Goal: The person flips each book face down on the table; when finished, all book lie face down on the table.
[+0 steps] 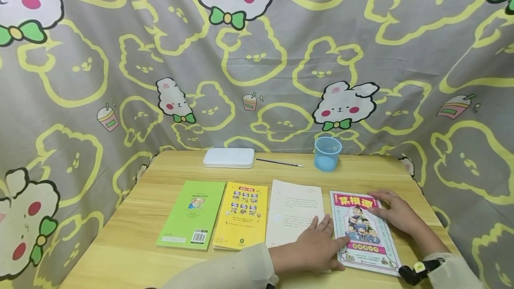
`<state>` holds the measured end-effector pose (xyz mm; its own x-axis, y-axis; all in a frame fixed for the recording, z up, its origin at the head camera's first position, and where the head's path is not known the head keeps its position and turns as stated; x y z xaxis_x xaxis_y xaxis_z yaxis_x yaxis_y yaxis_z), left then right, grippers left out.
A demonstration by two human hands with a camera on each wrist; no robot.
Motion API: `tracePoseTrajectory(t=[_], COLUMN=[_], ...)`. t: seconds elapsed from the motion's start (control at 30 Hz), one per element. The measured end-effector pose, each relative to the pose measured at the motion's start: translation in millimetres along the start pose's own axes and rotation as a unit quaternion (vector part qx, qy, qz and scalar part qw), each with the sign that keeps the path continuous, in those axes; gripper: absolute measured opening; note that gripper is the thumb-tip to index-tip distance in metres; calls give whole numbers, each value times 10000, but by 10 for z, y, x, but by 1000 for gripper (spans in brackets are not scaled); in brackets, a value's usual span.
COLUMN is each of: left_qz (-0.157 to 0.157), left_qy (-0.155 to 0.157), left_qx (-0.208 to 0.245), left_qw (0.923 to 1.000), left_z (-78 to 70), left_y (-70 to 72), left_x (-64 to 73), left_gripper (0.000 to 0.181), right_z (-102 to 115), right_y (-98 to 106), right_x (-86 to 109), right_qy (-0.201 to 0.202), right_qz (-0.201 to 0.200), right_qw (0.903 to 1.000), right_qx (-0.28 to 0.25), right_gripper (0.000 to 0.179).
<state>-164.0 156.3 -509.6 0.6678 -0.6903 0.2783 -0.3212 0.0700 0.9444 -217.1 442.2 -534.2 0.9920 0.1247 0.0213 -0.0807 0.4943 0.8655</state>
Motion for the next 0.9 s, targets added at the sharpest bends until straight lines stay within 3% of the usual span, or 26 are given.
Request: tracePoseTrajectory(t=[0.27,0.6,0.9], left_qz=[-139,-38,-117], left_qy=[-230,138,-203], left_qx=[236,225,514], left_qw=[9994,9996,9984], left_z=[21,-2,7], left_y=[-1,-2,19], left_x=[11,35,35], left_gripper=[67,71,66], right_z=[1,-9,-18], right_y=[1,-27,-24], right_x=[0,6,-1], right_qy=[28,125,101], right_qz=[-18,-107,-73], right_qw=[10000,9999,9999], right_qx=[6,11,81], right_gripper=[62,61,60])
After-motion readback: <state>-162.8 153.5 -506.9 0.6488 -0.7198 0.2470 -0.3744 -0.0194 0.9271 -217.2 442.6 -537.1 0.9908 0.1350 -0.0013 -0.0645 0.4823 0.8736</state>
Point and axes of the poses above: each hand's wrist, its own x-axis away from the middle knuckle, its own y-axis out of the back of the hand, z = x × y, the point moved 1 cm from there along -x, towards the middle knuckle, and after that the axes turned 11 degrees about x, right-handed, at the moved point
